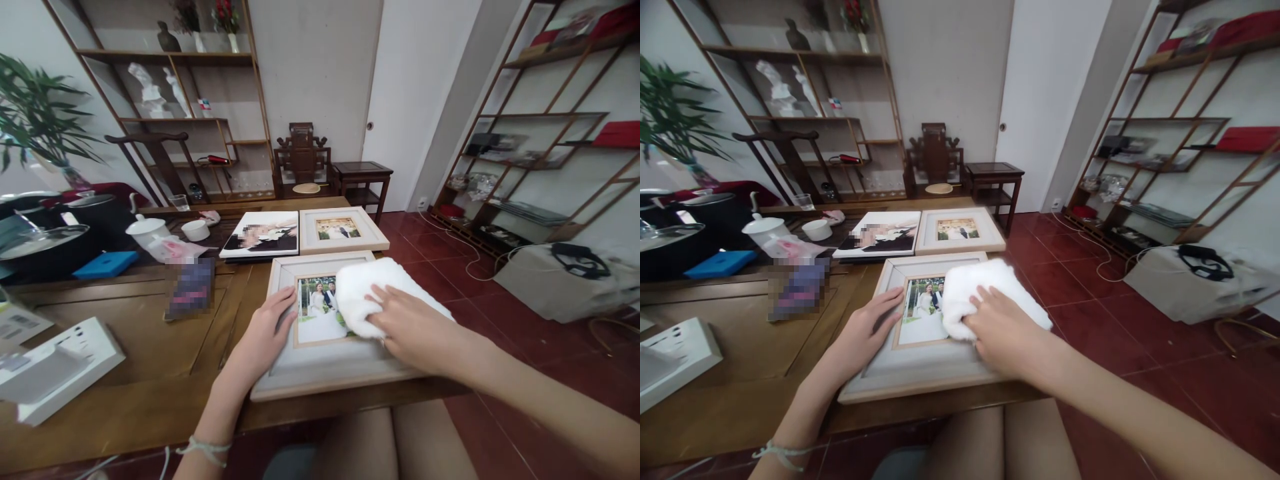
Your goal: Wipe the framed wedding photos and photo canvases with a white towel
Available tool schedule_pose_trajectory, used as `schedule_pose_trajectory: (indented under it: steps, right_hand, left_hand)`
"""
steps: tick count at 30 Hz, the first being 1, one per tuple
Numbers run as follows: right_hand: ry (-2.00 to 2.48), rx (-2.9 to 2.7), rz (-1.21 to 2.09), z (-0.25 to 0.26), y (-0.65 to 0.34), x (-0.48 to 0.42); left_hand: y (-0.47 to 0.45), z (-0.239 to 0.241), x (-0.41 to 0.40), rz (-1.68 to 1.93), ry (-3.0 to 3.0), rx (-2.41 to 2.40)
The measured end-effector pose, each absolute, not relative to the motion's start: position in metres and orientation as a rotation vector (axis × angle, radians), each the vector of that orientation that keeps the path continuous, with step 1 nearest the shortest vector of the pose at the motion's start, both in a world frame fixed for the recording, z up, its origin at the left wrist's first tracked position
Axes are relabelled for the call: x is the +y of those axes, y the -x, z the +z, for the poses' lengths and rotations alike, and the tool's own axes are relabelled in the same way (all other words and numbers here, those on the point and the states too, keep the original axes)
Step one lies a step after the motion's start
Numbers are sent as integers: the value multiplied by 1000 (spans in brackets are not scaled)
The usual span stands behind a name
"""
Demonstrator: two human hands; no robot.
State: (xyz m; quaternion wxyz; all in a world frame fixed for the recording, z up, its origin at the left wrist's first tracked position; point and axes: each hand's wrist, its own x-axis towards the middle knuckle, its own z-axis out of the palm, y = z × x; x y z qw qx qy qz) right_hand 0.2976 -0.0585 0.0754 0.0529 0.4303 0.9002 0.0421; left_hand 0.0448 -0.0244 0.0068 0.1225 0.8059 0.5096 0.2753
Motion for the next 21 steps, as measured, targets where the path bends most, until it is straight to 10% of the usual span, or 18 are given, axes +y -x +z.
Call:
schedule_pose_trajectory:
  steps: [21]
  right_hand:
    - [-1492, 2849, 232, 45, -296, 13]
  left_hand:
    - [-46, 9, -26, 753, -2329, 1511]
